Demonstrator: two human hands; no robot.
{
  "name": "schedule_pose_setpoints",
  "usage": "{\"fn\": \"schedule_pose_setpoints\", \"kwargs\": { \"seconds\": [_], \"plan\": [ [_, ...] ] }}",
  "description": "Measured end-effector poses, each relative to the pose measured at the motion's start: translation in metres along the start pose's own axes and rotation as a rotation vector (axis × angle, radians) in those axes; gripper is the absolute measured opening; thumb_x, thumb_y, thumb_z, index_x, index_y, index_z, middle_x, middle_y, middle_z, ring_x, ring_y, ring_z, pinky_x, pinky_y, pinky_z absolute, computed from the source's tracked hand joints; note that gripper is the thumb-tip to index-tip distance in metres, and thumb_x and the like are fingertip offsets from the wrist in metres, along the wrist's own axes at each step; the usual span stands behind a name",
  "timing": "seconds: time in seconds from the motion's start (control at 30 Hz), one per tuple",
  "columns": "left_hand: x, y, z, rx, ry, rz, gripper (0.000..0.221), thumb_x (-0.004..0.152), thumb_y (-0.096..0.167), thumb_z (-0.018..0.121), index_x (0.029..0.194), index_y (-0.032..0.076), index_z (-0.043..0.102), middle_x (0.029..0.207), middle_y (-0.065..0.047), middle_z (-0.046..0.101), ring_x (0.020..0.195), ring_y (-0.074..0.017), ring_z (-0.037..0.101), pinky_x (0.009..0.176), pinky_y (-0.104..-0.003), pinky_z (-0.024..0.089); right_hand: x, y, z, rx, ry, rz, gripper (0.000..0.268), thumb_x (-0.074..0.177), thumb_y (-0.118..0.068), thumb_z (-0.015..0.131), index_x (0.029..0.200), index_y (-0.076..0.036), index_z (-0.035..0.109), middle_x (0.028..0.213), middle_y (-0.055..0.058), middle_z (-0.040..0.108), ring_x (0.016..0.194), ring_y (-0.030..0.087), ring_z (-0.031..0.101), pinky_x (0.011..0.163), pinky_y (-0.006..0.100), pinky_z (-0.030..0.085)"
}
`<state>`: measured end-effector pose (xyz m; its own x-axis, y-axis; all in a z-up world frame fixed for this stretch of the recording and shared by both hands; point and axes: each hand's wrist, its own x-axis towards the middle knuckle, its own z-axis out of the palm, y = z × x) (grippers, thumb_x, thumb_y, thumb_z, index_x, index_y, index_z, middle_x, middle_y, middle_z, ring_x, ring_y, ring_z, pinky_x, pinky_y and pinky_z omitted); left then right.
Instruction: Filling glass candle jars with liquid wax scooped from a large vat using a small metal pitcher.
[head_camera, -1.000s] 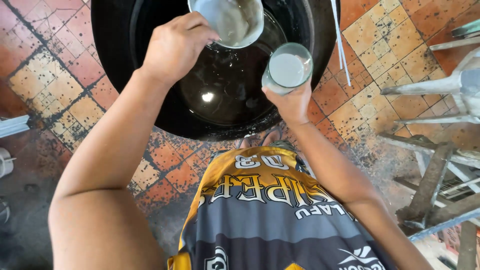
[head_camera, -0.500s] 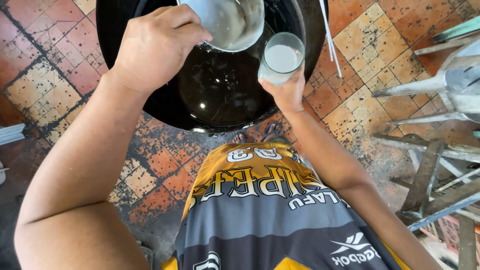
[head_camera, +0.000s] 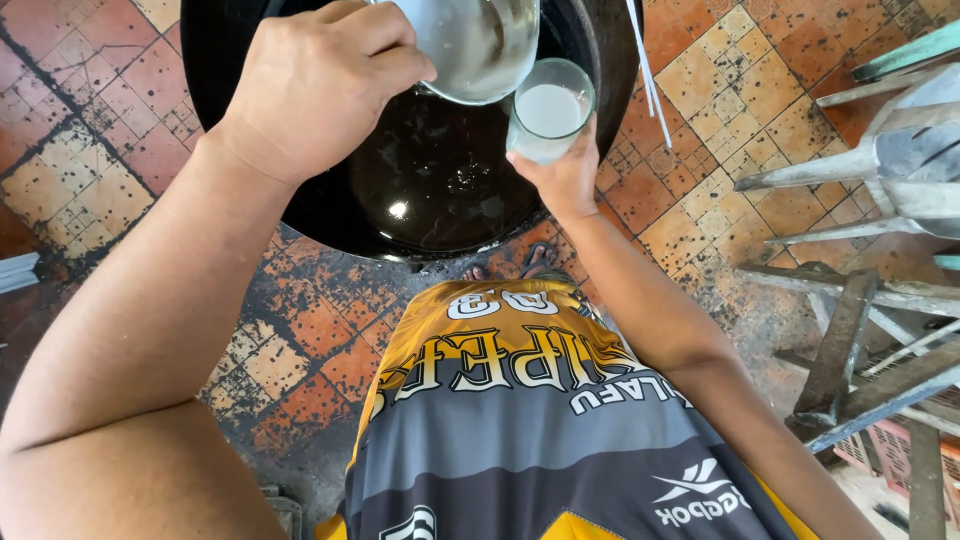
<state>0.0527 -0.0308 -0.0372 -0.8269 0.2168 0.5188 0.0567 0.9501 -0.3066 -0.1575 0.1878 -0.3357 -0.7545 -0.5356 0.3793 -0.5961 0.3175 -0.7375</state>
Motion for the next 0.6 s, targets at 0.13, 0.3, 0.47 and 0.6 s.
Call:
{"fn": "schedule_pose_setpoints", "kwargs": {
  "seconds": [0.13,0.3,0.47,0.6],
  "plan": [
    [0.013,0.007,-0.002,0.167,-0.039,0.081,0.026,0.089,0.014,0.078,0.087,0.027,0.056,0.092,0.010,0.054,0.077,-0.0092,0.054,0.057,-0.022,0.042,0.003,-0.005,-0.004,0.018,-0.030,0.025,0.127,0.062,-0.041,0.107,0.149,0.007,0.027,0.140,0.026,0.056,0.130,0.041,0.058,0.114,0.048,0.049],
    [0.026,0.016,0.003,0.206,-0.059,0.156,0.029,0.078,0.011,0.073,0.078,0.028,0.050,0.088,0.011,0.050,0.073,-0.0095,0.051,0.058,-0.023,0.039,0.003,-0.007,-0.004,0.039,-0.030,0.031,0.129,0.063,-0.044,0.105,0.149,0.009,0.026,0.140,0.028,0.057,0.131,0.043,0.058,0.115,0.050,0.047],
    [0.045,0.022,-0.001,0.216,-0.095,0.273,0.030,0.077,0.011,0.073,0.069,0.027,0.049,0.082,0.011,0.049,0.074,-0.0116,0.050,0.056,-0.026,0.034,0.007,-0.033,-0.019,0.119,-0.070,0.056,0.112,0.069,-0.044,0.098,0.147,0.001,0.032,0.138,0.022,0.055,0.126,0.038,0.061,0.107,0.049,0.052],
    [0.057,0.027,-0.005,0.272,-0.143,0.363,0.026,0.084,0.019,0.074,0.069,0.029,0.055,0.081,0.012,0.054,0.082,-0.0115,0.057,0.064,-0.026,0.042,0.010,-0.046,-0.027,0.194,-0.077,0.034,0.105,0.072,-0.046,0.095,0.146,-0.006,0.033,0.134,0.016,0.057,0.122,0.035,0.062,0.103,0.049,0.054]
  ]
}}
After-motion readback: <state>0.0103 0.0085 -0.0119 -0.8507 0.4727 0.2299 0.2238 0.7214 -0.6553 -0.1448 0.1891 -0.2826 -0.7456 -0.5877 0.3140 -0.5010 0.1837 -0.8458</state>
